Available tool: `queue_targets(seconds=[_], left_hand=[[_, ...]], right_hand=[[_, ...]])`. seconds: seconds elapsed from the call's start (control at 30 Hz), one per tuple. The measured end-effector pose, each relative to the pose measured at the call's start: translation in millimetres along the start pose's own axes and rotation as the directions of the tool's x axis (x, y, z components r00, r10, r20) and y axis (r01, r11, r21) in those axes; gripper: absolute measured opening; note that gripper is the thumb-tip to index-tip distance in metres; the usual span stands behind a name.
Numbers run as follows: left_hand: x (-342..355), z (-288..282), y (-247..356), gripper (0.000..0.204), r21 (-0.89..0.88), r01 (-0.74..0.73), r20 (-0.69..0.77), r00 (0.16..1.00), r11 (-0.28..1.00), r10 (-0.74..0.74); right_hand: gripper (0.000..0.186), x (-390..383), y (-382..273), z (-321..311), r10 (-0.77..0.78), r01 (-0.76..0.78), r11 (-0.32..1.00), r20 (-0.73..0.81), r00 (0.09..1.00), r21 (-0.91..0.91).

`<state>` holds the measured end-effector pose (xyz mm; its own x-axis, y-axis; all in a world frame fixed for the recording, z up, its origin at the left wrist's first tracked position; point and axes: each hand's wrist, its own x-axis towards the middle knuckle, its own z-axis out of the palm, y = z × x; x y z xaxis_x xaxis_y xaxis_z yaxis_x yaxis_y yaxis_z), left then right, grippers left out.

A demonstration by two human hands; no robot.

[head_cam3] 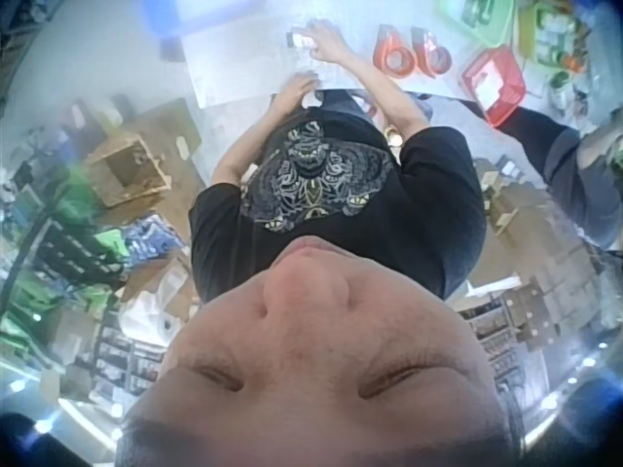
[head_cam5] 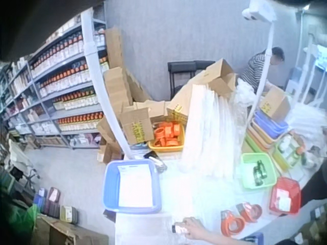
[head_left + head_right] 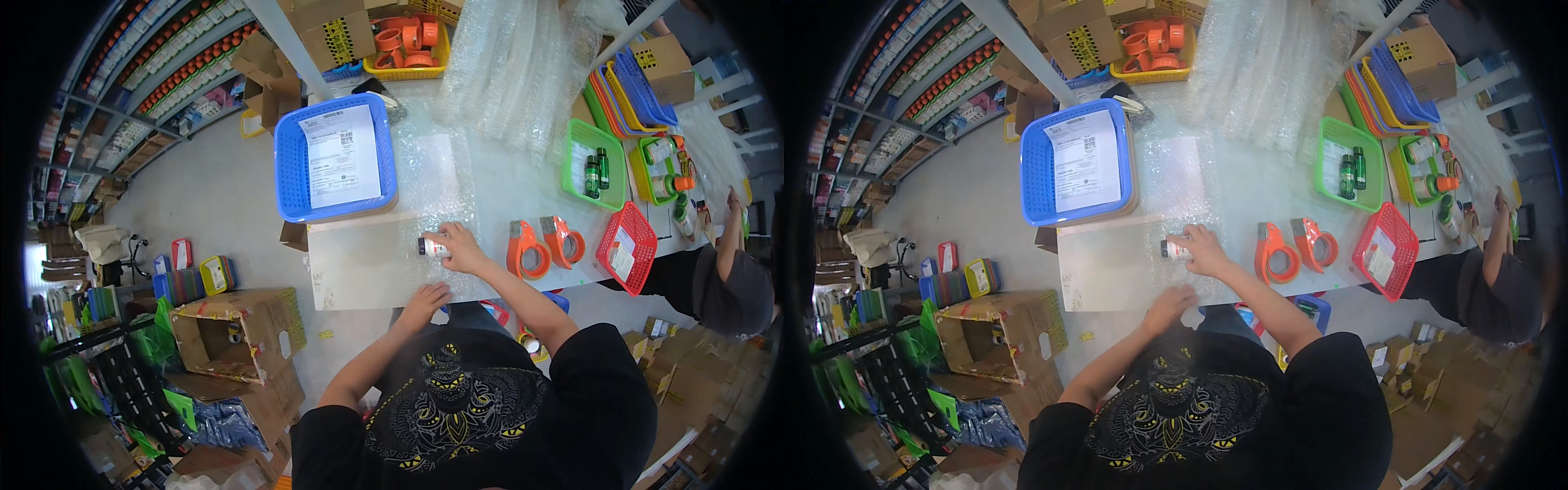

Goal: The person wraps small items in bubble wrap, places them into cardboard boxes, seals the boxes with tape, and affixes shipping labels. The person repeats this process for multiple items, moving finished packages aside.

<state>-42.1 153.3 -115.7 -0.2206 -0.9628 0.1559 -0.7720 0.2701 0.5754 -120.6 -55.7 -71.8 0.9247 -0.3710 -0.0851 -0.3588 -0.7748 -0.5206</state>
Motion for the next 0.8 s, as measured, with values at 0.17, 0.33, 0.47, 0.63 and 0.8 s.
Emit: queue_targets(seconds=[0.17, 0.33, 0.47, 0.63, 0.8], left_hand=[[2, -8, -16, 0.030, -0.179, 0.009, -0.088, 0.996, 0.984, -0.025], [34, -49, 13, 0.025, -0.093, 0.141, -0.023, 0.989, 0.986, -0.144], [82, -93, 6, 0.021, 0.121, 0.087, -0.315, 0.948, 0.989, -0.045], [140, -133, -61, 0.016, -0.195, 0.395, 0.231, 0.908, 0.898, -0.349], [166, -138, -101, 0.017, -0.340, 0.416, 0.351, 0.888, 0.843, -0.297]], right_hand=[[0.078, -1, 5, -1, 0.012, -0.012, 1.000, 0.015, 1.000, -0.008], [0.077, 7, -6, -25, 0.007, 0.006, 0.996, 0.142, 0.990, -0.090], [0.060, -4, -2, -58, 0.040, -0.012, 0.997, -0.363, 0.931, 0.080], [0.036, -59, -11, -74, -0.211, 0.274, 0.960, -0.766, 0.607, -0.047], [0.033, -45, -28, -41, -0.142, 0.073, 0.989, -0.672, 0.726, -0.129]])
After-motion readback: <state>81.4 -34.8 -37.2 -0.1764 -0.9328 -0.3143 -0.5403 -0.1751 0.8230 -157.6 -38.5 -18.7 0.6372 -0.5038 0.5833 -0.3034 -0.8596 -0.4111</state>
